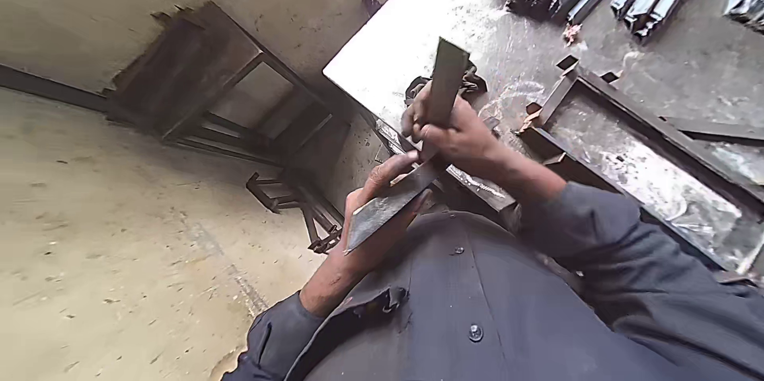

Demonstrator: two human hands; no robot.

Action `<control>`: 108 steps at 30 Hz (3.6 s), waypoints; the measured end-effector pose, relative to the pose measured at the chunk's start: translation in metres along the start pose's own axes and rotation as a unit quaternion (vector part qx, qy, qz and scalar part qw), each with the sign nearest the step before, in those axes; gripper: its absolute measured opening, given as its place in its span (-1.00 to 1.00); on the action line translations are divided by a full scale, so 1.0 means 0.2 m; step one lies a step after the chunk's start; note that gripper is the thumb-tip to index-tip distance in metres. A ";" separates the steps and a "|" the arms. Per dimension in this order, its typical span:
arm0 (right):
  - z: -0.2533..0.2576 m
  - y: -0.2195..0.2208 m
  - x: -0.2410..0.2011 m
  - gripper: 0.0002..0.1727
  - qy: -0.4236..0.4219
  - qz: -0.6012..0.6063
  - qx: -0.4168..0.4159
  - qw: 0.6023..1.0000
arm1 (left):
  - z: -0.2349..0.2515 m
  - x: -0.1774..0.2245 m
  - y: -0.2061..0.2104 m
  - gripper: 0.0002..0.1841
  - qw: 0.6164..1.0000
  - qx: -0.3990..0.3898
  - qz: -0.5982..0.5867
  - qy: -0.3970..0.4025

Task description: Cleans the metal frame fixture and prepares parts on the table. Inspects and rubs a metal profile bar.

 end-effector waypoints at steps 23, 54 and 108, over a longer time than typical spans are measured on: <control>-0.06 0.08 -0.11 -0.95 0.027 0.170 0.214 0.962 | 0.06 -0.15 -0.07 -0.03 0.994 0.065 -0.044 -0.077; -0.11 -0.23 0.04 -0.85 0.083 0.126 0.342 0.927 | 0.10 -0.18 0.02 0.23 0.996 0.004 -0.042 -0.081; -0.05 -0.55 0.35 -0.81 -0.039 -0.315 0.092 0.944 | 0.16 0.03 -0.15 -0.63 0.998 0.012 0.059 0.005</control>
Point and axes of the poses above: each hand's wrist, its own z-axis towards the middle knuckle, its own y-axis out of the palm, x = y × z, the point moved 10 cm from there along z, towards the middle knuckle, and after that the axes turned 9 degrees about x, right-handed, at the moved point
